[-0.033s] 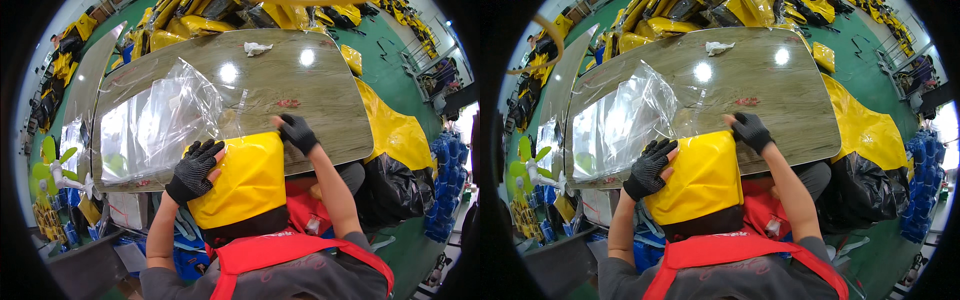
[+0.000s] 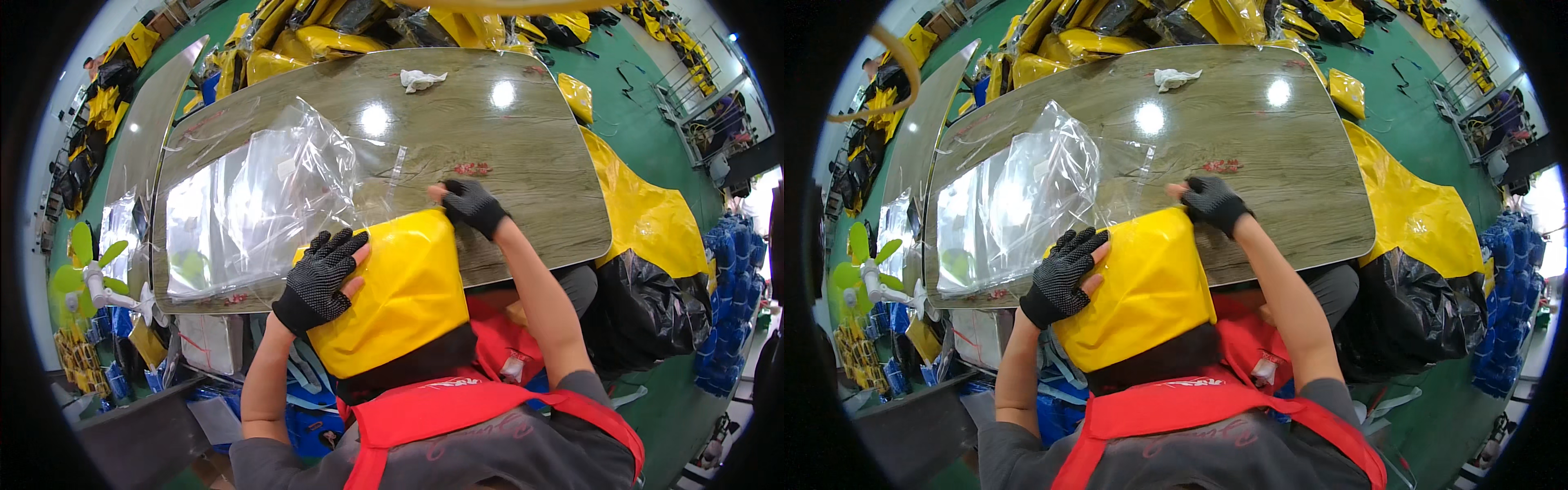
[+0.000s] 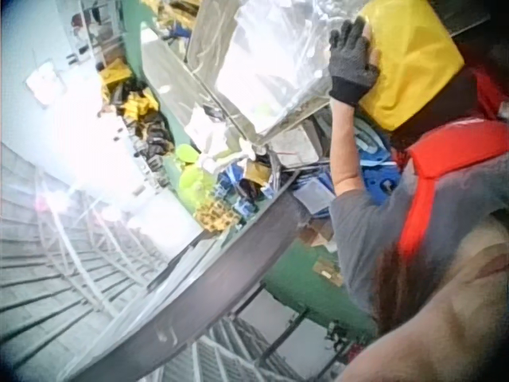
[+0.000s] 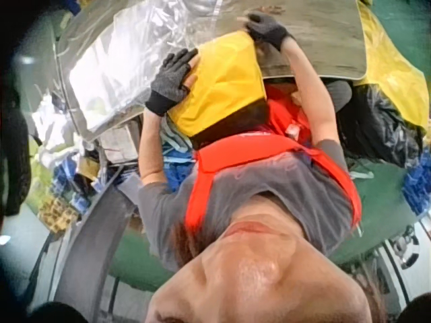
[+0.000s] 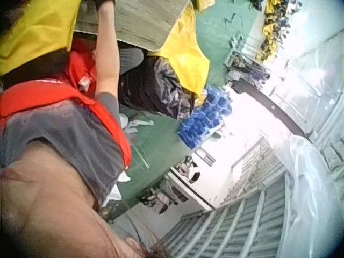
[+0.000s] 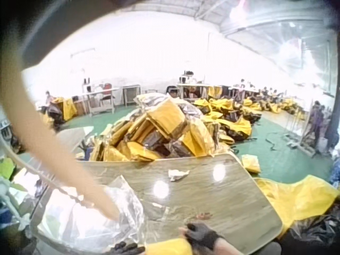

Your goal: The person repeatedly folds yellow and black waterproof bags and places them into clear plastic packaging on a workbench. The person handles the bags one at a time, folds them into compact rectangles, and inserts them into plastic sleeves.

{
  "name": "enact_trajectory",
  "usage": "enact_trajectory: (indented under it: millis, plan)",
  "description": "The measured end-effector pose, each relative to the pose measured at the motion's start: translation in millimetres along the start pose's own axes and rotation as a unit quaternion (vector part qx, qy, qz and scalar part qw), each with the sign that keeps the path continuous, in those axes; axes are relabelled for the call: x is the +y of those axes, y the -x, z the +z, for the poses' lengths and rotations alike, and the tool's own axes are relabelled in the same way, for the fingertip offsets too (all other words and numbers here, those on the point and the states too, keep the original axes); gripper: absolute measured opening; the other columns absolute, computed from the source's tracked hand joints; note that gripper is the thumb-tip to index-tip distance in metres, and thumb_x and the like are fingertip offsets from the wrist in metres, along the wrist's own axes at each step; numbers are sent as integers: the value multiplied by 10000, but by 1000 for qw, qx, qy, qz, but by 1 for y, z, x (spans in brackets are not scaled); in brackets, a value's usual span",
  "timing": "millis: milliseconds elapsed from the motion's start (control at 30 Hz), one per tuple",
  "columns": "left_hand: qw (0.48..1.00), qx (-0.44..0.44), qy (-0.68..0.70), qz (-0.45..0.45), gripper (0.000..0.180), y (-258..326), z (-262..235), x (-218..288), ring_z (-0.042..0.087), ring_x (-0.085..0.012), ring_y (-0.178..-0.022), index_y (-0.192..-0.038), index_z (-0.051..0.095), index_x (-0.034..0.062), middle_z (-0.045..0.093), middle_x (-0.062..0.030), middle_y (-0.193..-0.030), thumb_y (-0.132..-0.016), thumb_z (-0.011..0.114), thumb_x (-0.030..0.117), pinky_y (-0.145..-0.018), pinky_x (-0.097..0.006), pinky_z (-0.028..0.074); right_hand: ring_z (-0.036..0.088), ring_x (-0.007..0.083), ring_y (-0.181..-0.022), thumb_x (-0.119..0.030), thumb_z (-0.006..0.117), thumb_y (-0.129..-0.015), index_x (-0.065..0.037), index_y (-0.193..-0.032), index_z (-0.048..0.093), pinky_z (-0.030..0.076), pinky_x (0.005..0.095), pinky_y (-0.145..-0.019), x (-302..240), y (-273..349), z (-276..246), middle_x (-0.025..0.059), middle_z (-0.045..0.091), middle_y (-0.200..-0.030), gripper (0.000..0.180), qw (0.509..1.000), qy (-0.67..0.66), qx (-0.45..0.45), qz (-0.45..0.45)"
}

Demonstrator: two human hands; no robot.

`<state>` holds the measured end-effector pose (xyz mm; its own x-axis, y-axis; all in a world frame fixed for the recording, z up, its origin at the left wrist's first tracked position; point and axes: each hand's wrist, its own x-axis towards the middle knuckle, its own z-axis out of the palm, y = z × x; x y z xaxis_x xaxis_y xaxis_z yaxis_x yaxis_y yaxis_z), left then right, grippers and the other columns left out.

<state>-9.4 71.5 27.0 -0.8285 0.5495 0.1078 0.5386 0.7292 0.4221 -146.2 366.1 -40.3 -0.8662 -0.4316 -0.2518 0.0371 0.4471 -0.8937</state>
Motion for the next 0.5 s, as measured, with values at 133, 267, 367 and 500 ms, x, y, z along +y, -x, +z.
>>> enact_trajectory:
  millis: [133,267,367,500]
  plan:
    - [1000,6,18,-21,461,12,6,-2,471,-364,-1264,-1307,519,74,519,-165,-1349,-875,592,216,-1084,-465,330,634,236,-825,-525,653,-797,-7,-976,692,480,352,-774,-41,-57,33,181,687,-899,550,978,157,-133,-26]
    - [999,-1,3,-33,519,14,5,2,450,-381,-1273,-1348,479,64,506,-193,-1353,-877,598,246,-1107,-466,290,588,166,-775,-453,684,-807,-19,-970,693,469,312,-731,-51,-73,46,91,664,-832,463,956,160,-237,-55]
    - [997,9,-11,-76,574,17,-5,12,442,-385,-1279,-1364,449,36,504,-199,-1353,-872,610,285,-1115,-476,269,524,75,-722,-330,667,-868,-14,-1019,660,431,225,-660,-37,-67,35,-4,597,-797,350,970,-65,-232,-10]
    - [993,27,-44,-110,635,30,16,1,410,-385,-1307,-1374,423,9,474,-219,-1374,-869,618,341,-1139,-488,213,523,69,-787,-314,662,-879,-46,-1025,631,434,216,-710,-7,-28,-8,-9,602,-860,307,976,-162,-144,-5]
